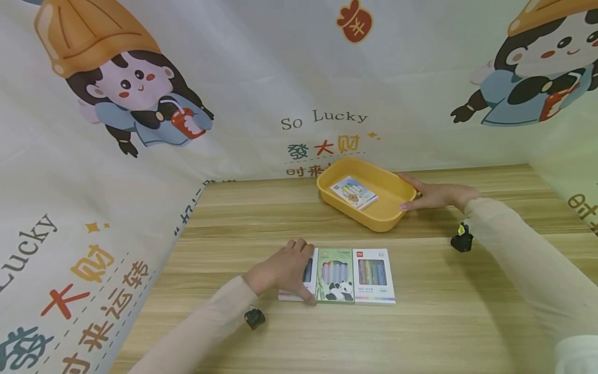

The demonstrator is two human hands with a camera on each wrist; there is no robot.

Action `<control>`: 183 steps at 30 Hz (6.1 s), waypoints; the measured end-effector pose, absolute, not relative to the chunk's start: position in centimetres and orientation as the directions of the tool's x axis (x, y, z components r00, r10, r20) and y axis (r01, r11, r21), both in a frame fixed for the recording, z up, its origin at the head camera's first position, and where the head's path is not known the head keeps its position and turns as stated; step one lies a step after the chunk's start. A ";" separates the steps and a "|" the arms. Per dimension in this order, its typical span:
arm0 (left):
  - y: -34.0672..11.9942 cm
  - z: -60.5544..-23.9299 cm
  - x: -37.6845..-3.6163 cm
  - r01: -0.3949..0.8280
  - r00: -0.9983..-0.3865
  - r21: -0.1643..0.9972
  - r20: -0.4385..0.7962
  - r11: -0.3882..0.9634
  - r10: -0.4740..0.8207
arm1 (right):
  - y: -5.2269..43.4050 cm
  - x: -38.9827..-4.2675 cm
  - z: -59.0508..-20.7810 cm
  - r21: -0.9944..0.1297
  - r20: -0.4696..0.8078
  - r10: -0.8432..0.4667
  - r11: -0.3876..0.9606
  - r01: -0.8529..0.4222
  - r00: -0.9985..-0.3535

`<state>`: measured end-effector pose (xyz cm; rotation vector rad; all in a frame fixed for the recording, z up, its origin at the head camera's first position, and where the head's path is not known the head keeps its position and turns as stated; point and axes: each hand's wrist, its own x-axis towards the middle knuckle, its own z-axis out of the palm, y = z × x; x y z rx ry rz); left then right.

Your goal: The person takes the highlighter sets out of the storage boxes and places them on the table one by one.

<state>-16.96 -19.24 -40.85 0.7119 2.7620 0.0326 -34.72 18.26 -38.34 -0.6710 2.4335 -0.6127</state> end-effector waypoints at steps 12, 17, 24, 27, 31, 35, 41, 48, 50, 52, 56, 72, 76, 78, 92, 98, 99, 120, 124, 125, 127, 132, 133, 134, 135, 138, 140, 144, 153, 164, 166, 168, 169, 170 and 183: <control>-19.2 -40.8 -16.7 0.480 -0.836 0.072 -0.264 0.874 0.481 | 18.3 -34.7 -38.3 -0.539 -0.365 -0.577 0.771 -0.340 -0.731; -19.2 -40.8 -16.7 0.477 -0.838 0.074 -0.260 0.876 0.479 | 18.3 -34.8 -38.3 -0.540 -0.363 -0.579 0.769 -0.342 -0.730; -19.3 -40.8 -16.6 0.475 -0.837 0.091 -0.260 0.875 0.481 | 18.3 -34.8 -38.3 -0.536 -0.367 -0.577 0.772 -0.340 -0.730; -19.3 -40.9 -16.6 0.475 -0.836 0.097 -0.262 0.875 0.483 | 18.3 -34.8 -38.3 -0.541 -0.367 -0.578 0.770 -0.338 -0.729; -19.4 -41.1 -16.7 0.471 -0.837 0.094 -0.265 0.877 0.478 | 18.3 -34.8 -38.4 -0.554 -0.365 -0.582 0.763 -0.333 -0.727; -19.3 -41.2 -16.7 0.458 -0.841 0.093 -0.277 0.884 0.465 | 18.3 -34.8 -38.4 -0.560 -0.365 -0.581 0.761 -0.328 -0.727; -19.3 -41.3 -16.8 0.451 -0.840 0.098 -0.288 0.887 0.460 | 18.3 -34.9 -38.6 -0.553 -0.374 -0.572 0.769 -0.320 -0.730; -19.1 -41.3 -16.9 0.446 -0.844 0.105 -0.280 0.889 0.457 | 18.4 -34.9 -38.5 -0.553 -0.374 -0.572 0.769 -0.320 -0.730; -19.0 -41.3 -16.9 0.440 -0.848 0.108 -0.278 0.892 0.452 | 18.3 -34.9 -38.5 -0.556 -0.377 -0.570 0.769 -0.314 -0.730; -18.9 -41.2 -16.9 0.431 -0.851 0.112 -0.279 0.895 0.445 | 18.3 -34.9 -38.5 -0.557 -0.381 -0.566 0.771 -0.307 -0.731; -18.8 -41.1 -16.8 0.413 -0.858 0.106 -0.287 0.904 0.426 | 18.2 -34.9 -38.4 -0.563 -0.379 -0.566 0.769 -0.303 -0.733; -19.0 -40.7 -16.6 0.407 -0.862 0.127 -0.274 0.905 0.426 | 18.3 -34.9 -38.1 -0.559 -0.385 -0.551 0.777 -0.288 -0.741; -19.0 -40.5 -16.5 0.410 -0.861 0.133 -0.271 0.902 0.431 | 18.1 -34.9 -38.1 -0.553 -0.385 -0.548 0.781 -0.290 -0.742; -18.9 -40.2 -16.6 0.417 -0.860 0.128 -0.264 0.900 0.436 | 18.1 -34.9 -38.1 -0.547 -0.386 -0.549 0.783 -0.296 -0.741; -17.4 -36.5 -19.5 0.426 -0.864 0.147 -0.226 0.893 0.449 | 18.2 -35.1 -38.6 -0.471 -0.353 -0.553 0.802 -0.367 -0.755; -16.9 -36.8 -20.6 0.444 -0.854 0.158 -0.226 0.882 0.470 | 18.4 -35.3 -38.9 -0.473 -0.341 -0.553 0.800 -0.370 -0.760; -16.8 -36.7 -20.8 0.450 -0.851 0.157 -0.222 0.879 0.476 | 18.4 -35.2 -38.8 -0.471 -0.340 -0.556 0.799 -0.374 -0.759; -12.9 -34.2 -26.4 0.424 -0.870 0.225 -0.167 0.877 0.463 | 18.8 -35.7 -39.2 -0.512 -0.323 -0.578 0.772 -0.375 -0.749; -12.3 -33.9 -27.5 0.399 -0.881 0.208 -0.184 0.893 0.436 | 18.7 -35.6 -39.1 -0.509 -0.321 -0.577 0.774 -0.377 -0.751; -12.1 -33.8 -27.8 0.396 -0.881 0.202 -0.192 0.896 0.432 | 18.6 -35.5 -39.0 -0.508 -0.323 -0.577 0.774 -0.377 -0.750; -11.9 -33.7 -28.3 0.396 -0.879 0.191 -0.203 0.898 0.431 | 18.5 -35.2 -38.6 -0.508 -0.329 -0.576 0.776 -0.374 -0.748; -10.9 -33.2 -29.6 0.391 -0.877 0.207 -0.211 0.897 0.431 | 18.5 -34.8 -38.1 -0.498 -0.340 -0.572 0.783 -0.373 -0.746; -10.7 -33.1 -29.8 0.385 -0.878 0.215 -0.213 0.897 0.428 | 18.5 -34.8 -38.1 -0.497 -0.342 -0.573 0.783 -0.374 -0.745; -10.5 -33.0 -30.0 0.383 -0.878 0.219 -0.217 0.898 0.427 | 18.6 -34.9 -38.1 -0.497 -0.341 -0.575 0.782 -0.376 -0.744; -10.3 -32.9 -30.2 0.378 -0.877 0.220 -0.225 0.899 0.424 | 18.5 -34.8 -38.1 -0.499 -0.341 -0.578 0.780 -0.378 -0.742; -9.9 -32.7 -30.8 0.364 -0.877 0.215 -0.249 0.906 0.411 | 18.4 -34.9 -38.1 -0.501 -0.346 -0.582 0.778 -0.380 -0.736; -9.6 -32.5 -31.1 0.354 -0.876 0.210 -0.267 0.911 0.402 | 18.3 -34.9 -38.2 -0.500 -0.351 -0.578 0.781 -0.375 -0.737; -9.1 -32.1 -31.9 0.326 -0.874 0.210 -0.305 0.922 0.379 | 18.3 -35.1 -38.5 -0.500 -0.353 -0.571 0.785 -0.366 -0.741; -7.9 -30.8 -34.6 0.252 -0.846 0.179 -0.438 0.951 0.306 | 18.5 -34.8 -37.8 -0.483 -0.376 -0.557 0.800 -0.356 -0.741; -7.2 -31.0 -36.7 0.056 -0.837 0.169 -0.529 0.984 0.139 | 18.9 -35.5 -38.9 -0.497 -0.388 -0.558 0.797 -0.343 -0.734; -7.2 -31.0 -36.7 0.036 -0.837 0.176 -0.533 0.984 0.126 | 18.7 -35.5 -38.8 -0.493 -0.388 -0.559 0.798 -0.347 -0.733; -7.1 -31.0 -36.7 0.030 -0.835 0.186 -0.535 0.982 0.126 | 18.6 -35.4 -38.5 -0.487 -0.391 -0.561 0.799 -0.353 -0.730; -7.1 -31.0 -36.7 0.031 -0.835 0.187 -0.536 0.982 0.128 | 18.5 -35.4 -38.4 -0.486 -0.396 -0.558 0.801 -0.349 -0.729; -7.0 -31.0 -36.7 0.038 -0.833 0.182 -0.537 0.983 0.132 | 18.4 -35.3 -38.3 -0.483 -0.399 -0.557 0.803 -0.350 -0.728; -5.5 -33.1 -37.6 -0.052 -0.846 0.211 -0.529 0.976 0.069 | 18.2 -35.1 -38.1 -0.481 -0.416 -0.549 0.810 -0.337 -0.725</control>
